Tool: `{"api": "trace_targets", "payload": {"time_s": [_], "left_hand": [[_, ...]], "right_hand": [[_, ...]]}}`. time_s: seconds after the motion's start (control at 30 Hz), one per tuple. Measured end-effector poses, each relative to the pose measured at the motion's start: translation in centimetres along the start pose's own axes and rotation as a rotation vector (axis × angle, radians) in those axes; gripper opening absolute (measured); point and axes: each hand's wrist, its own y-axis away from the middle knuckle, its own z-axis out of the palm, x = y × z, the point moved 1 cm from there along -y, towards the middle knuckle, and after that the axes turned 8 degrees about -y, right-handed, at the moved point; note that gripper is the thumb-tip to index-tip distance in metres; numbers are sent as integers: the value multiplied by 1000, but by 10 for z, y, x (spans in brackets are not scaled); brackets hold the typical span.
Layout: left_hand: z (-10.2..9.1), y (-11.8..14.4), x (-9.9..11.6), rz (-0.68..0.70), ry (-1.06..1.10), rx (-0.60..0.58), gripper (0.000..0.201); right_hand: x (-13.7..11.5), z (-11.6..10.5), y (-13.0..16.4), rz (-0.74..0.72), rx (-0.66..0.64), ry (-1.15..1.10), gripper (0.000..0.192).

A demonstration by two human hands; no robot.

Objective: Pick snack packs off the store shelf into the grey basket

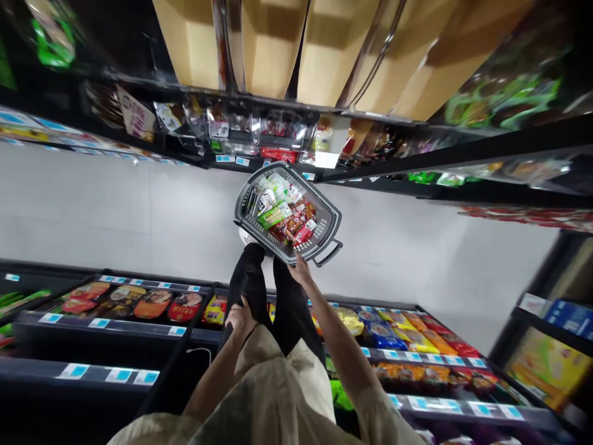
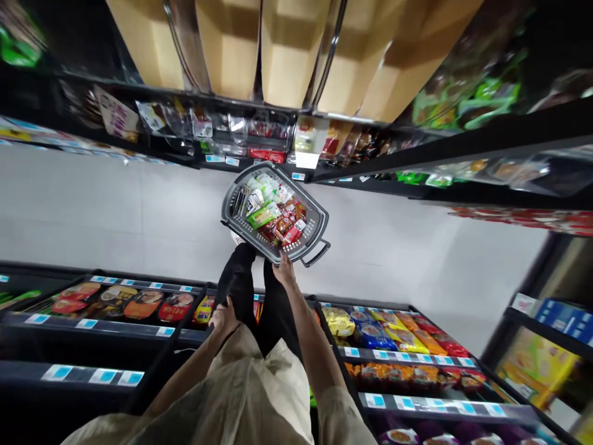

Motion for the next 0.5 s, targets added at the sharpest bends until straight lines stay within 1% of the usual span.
{"api": "trace_targets", "payload": {"time_s": [0.07, 0.1, 0.2, 0.3, 0.37, 0.5], "left_hand": [[5, -11, 0, 11, 5, 17, 113], [8, -16, 1, 6, 5, 38, 113], [11, -27, 2, -5, 5, 159, 105], [10, -35, 1, -3, -5, 251, 103], [6, -40, -2, -8, -8, 263, 106], [1, -50, -10, -14, 0, 215, 111]], "right_hand": [[-2, 6, -31, 15, 14, 27, 71], [-3, 9, -47, 44, 21, 35, 71], [-1, 17, -92, 150, 59, 57, 68], [7, 25, -131, 252, 117, 75, 65], [14, 29, -152, 321, 144, 70, 66], [27, 30, -183, 417, 161, 49, 61]]}}
